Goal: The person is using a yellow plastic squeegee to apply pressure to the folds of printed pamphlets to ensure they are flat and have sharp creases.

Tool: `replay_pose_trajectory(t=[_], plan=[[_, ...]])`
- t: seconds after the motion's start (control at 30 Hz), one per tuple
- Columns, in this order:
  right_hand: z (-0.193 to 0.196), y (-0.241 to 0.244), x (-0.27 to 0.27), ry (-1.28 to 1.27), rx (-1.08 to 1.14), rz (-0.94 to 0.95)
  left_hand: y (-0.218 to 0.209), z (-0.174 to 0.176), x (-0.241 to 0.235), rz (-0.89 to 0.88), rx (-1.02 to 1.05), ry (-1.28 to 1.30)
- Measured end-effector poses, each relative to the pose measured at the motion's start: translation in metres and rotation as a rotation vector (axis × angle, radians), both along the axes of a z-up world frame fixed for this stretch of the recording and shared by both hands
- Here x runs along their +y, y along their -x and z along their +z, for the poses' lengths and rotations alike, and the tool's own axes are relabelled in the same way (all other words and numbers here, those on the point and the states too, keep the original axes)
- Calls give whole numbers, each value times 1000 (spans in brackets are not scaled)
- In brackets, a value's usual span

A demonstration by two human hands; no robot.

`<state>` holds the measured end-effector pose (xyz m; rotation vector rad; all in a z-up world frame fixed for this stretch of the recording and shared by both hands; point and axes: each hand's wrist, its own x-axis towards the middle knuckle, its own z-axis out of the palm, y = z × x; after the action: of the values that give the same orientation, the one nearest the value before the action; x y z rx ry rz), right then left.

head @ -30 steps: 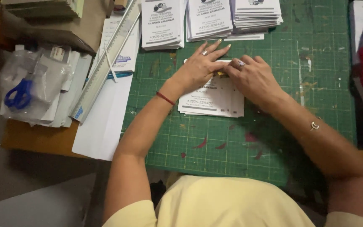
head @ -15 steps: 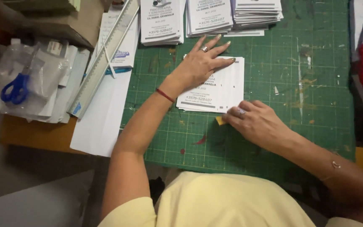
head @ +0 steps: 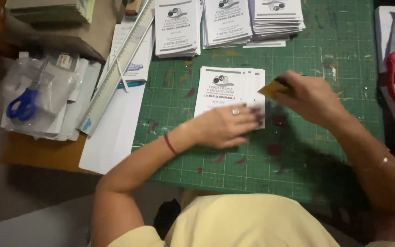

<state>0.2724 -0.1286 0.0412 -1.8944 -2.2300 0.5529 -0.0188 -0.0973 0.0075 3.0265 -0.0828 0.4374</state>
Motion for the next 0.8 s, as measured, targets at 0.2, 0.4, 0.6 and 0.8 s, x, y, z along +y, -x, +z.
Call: replay_pose_trajectory(t=[0.2, 0.4, 0.6, 0.8], plan=[[-31, 9, 40, -20, -39, 247, 0, -22, -8, -26, -85, 161], [-42, 18, 56, -33, -171, 345, 1, -18, -8, 14, -21, 184], [-49, 6, 105, -305, -266, 275, -4, -31, -5, 34, 139, 131], [-57, -12, 138, -569, -463, 233, -2, -43, -3, -2, 31, 184]])
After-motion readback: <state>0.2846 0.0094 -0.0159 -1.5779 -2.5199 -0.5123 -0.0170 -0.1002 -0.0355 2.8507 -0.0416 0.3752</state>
